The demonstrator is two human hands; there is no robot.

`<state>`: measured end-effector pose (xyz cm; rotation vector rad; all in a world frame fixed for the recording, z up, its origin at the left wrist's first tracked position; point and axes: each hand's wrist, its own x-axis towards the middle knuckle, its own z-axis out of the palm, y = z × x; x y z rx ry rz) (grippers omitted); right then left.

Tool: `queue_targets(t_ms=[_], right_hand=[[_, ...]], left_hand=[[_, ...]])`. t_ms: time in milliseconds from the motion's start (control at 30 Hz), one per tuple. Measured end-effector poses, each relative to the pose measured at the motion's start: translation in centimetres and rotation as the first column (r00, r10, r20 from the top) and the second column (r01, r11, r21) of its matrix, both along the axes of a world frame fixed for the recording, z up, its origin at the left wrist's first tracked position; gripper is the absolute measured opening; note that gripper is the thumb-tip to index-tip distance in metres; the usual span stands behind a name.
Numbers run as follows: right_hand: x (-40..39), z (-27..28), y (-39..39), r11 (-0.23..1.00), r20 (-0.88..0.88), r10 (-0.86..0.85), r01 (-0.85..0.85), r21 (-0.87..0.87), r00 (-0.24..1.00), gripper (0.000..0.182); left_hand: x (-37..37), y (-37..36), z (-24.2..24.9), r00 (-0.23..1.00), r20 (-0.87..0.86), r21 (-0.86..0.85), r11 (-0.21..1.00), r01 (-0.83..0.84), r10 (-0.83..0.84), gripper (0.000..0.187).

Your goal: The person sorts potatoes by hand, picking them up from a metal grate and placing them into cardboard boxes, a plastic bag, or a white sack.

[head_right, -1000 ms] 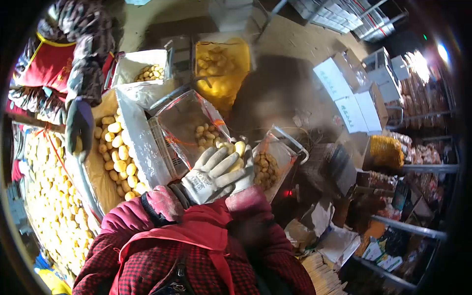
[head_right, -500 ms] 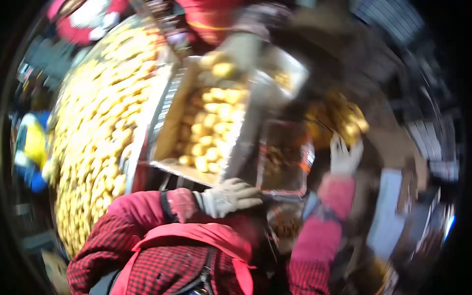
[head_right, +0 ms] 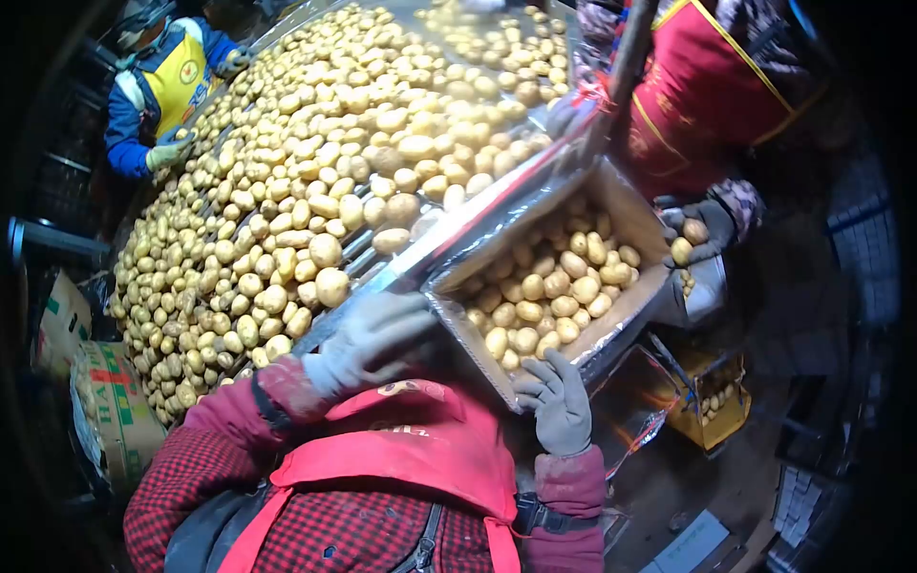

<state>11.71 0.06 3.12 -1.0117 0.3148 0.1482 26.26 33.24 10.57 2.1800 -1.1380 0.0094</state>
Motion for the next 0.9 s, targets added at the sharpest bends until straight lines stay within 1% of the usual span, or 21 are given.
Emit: queue_targets(t_ms=[67, 100, 133, 167, 200, 267, 300, 333, 367, 433, 500, 533, 567, 600, 633, 667, 700, 767, 800, 867, 900], right_hand=[[3.0, 1.3, 1.1, 0.994, 0.052, 0.086, -0.089, 0.056, 0.995, 0.057], [4.2, 1.9, 1.9, 0.993, 0.035, 0.101, -0.102, 0.052, 0.994, 0.057], [5.3, 2.4, 2.9, 0.980, 0.026, 0.128, -0.131, 0.151, 0.991, 0.057], [6.9, 2.9, 3.9, 0.956, 0.024, 0.154, -0.155, 0.248, 0.988, 0.056], [8.4, 3.3, 5.0, 0.895, -0.053, 0.172, -0.133, 0.425, 0.984, 0.055], [10.7, 3.6, 7.3, 0.904, -0.074, 0.246, -0.202, 0.377, 0.966, 0.054], [11.8, 3.8, 8.7, 0.905, -0.073, 0.308, -0.268, 0.332, 0.949, 0.053], [12.7, 4.4, 10.2, 0.925, -0.069, 0.348, -0.331, 0.189, 0.935, 0.059], [13.4, 4.3, 11.4, 0.924, -0.076, 0.355, -0.337, 0.182, 0.932, 0.059], [14.6, 3.8, 13.6, 0.886, -0.084, 0.412, -0.378, 0.267, 0.907, 0.062], [15.5, 4.0, 15.3, 0.875, -0.079, 0.444, -0.413, 0.254, 0.892, 0.065], [15.7, 3.8, 16.0, 0.867, -0.086, 0.461, -0.427, 0.259, 0.883, 0.066], [15.8, 3.8, 16.6, 0.860, -0.096, 0.473, -0.436, 0.264, 0.876, 0.068], [16.0, 4.3, 17.2, 0.855, -0.144, 0.485, -0.433, 0.286, 0.863, 0.072], [15.9, 4.4, 17.6, 0.863, -0.152, 0.469, -0.416, 0.286, 0.870, 0.072], [15.7, 4.5, 17.9, 0.848, -0.151, 0.465, -0.389, 0.361, 0.872, 0.076], [15.7, 4.7, 18.3, 0.825, -0.143, 0.460, -0.363, 0.433, 0.876, 0.080], [16.2, 5.8, 19.1, 0.852, -0.149, 0.455, -0.381, 0.360, 0.878, 0.083], [16.3, 5.8, 19.4, 0.832, -0.118, 0.473, -0.398, 0.388, 0.873, 0.083], [16.6, 5.5, 19.4, 0.768, -0.047, 0.477, -0.390, 0.507, 0.878, 0.078], [16.3, 5.1, 19.7, 0.774, -0.047, 0.467, -0.382, 0.505, 0.883, 0.078]], left_hand=[[0.2, 4.4, 1.4, 0.960, 0.134, 0.020, 0.968, -0.250, 0.245, 0.061], [0.5, 6.4, 2.3, 0.927, 0.137, 0.086, 0.928, -0.362, 0.349, 0.060], [-0.1, 9.3, 0.8, 0.870, 0.146, 0.116, 0.865, -0.487, 0.470, 0.054], [0.2, 11.3, 0.9, 0.832, 0.202, 0.185, 0.814, -0.551, 0.517, 0.057], [0.4, 12.9, 1.1, 0.857, 0.232, 0.243, 0.826, -0.509, 0.460, 0.058], [0.9, 14.6, 0.2, 0.904, 0.282, 0.306, 0.863, -0.403, 0.322, 0.060], [1.1, 14.5, -0.2, 0.902, 0.273, 0.300, 0.862, -0.409, 0.334, 0.060], [1.6, 13.6, -0.4, 0.931, 0.216, 0.368, 0.859, -0.357, 0.295, 0.059], [2.1, 12.7, -0.4, 0.954, 0.156, 0.431, 0.851, -0.300, 0.257, 0.058], [3.6, 11.6, -0.7, 0.955, 0.215, 0.453, 0.845, -0.283, 0.205, 0.056], [5.3, 10.9, -2.7, 0.953, 0.283, 0.566, 0.784, -0.257, 0.109, 0.053], [6.1, 10.6, -2.9, 0.981, 0.150, 0.639, 0.745, -0.194, 0.126, 0.056], [6.5, 10.9, -3.0, 0.981, 0.150, 0.637, 0.747, -0.189, 0.120, 0.056], [6.9, 11.0, -3.1, 0.967, -0.015, 0.380, 0.896, -0.232, 0.256, 0.059], [7.1, 11.0, -3.2, 0.920, -0.221, 0.098, 0.946, -0.308, 0.323, 0.062], [7.1, 10.8, -2.6, 0.645, -0.723, -0.052, 0.912, -0.407, 0.247, 0.068], [6.5, 10.0, 0.4, 0.437, -0.896, -0.182, 0.836, -0.517, 0.076, 0.068], [5.2, 8.7, 2.7, 0.289, -0.938, -0.341, 0.671, -0.658, -0.193, 0.066], [5.0, 8.3, 2.6, 0.288, -0.936, -0.345, 0.680, -0.647, -0.201, 0.066], [4.6, 7.7, 1.7, 0.458, -0.884, -0.384, 0.697, -0.605, -0.089, 0.068], [4.2, 7.4, 1.3, 0.458, -0.884, -0.386, 0.703, -0.598, -0.096, 0.068]])
